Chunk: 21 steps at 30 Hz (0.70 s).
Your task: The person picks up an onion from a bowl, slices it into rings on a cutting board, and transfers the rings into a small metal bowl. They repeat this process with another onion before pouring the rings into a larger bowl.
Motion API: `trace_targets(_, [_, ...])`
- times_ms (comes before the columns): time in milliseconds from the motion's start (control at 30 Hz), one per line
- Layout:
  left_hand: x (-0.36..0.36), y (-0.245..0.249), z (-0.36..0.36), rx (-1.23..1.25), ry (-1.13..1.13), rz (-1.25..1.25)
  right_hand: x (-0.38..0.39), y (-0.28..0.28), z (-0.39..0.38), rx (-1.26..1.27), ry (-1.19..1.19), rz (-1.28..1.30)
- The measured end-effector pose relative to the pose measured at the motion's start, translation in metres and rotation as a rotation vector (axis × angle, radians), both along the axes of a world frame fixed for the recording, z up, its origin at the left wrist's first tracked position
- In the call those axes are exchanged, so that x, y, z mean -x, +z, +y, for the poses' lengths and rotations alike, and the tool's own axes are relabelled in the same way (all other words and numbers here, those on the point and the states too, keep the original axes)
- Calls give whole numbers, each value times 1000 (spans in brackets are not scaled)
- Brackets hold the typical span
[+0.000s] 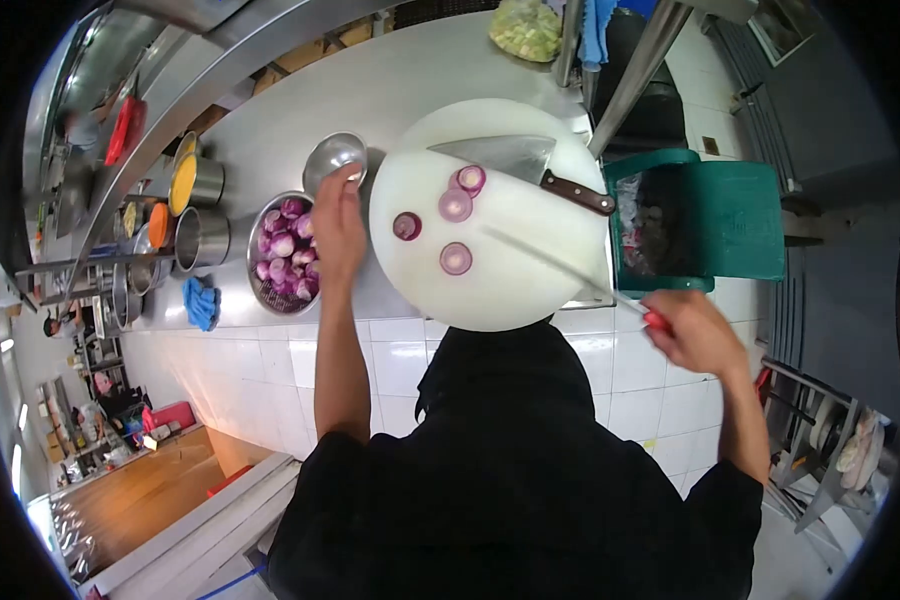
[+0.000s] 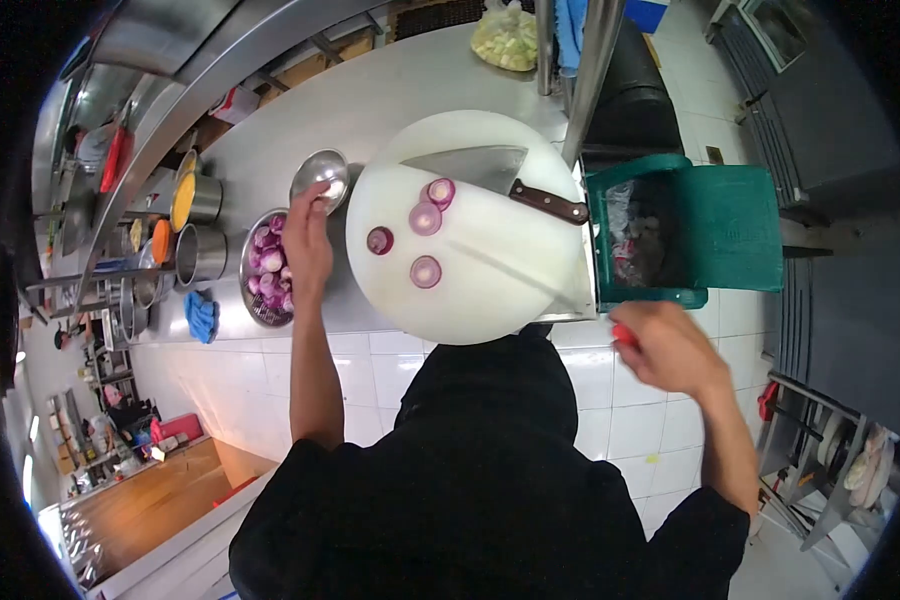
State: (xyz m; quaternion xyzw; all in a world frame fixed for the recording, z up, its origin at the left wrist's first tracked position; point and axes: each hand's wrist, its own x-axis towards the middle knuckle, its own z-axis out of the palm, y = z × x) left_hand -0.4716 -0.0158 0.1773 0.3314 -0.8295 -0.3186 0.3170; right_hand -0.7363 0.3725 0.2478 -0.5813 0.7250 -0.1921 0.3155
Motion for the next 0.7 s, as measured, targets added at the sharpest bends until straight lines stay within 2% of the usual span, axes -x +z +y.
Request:
trace_targets(67, [-19,-10,-20,-24,-5,-3,-25,-27,-17,-48,105,-195])
trace_targets(133, [-29,-14,-29,-230,-278,-308,-48,-46,-34,-82,132,-269])
trace_targets(167, [-26,-11,-20,-234,-361,-405,-50,-56,-39,-84,112,-255])
trace_targets(267, [-27,-24,1,-51,-463,-407,-40,-60,-43,-45,-46,-178])
trace_targets(333, [-30,-25,7,-58,-486,-390,-35,-48,-41,-226,-257,-275])
trace_targets(400, [-36,-31,15,-72,-513,-367,-43,-58,-26,-104,-301,-107])
trace_targets(433, [-43,-36,21,49,-562,-333,-53,-59,-21,-113,-310,-103])
trace_targets(467, [-48,-41,28,168,-610,-296,-66,-60,-13,-90,-403,-236])
trace_targets(500, [-50,-40,36,84,-655,-235,-80,-61,-5,-70,-496,-368])
trace_targets(600, [-54,-60,44,76,-679,-85,-141,-50,-5,-313,-636,-584])
trace_targets(667, [-56,-71,48,39,-632,-54,-183,-67,-7,-277,-717,-797])
trace_targets(700, [-56,-75,47,100,-627,-40,-201,-85,-9,-212,-762,-912])
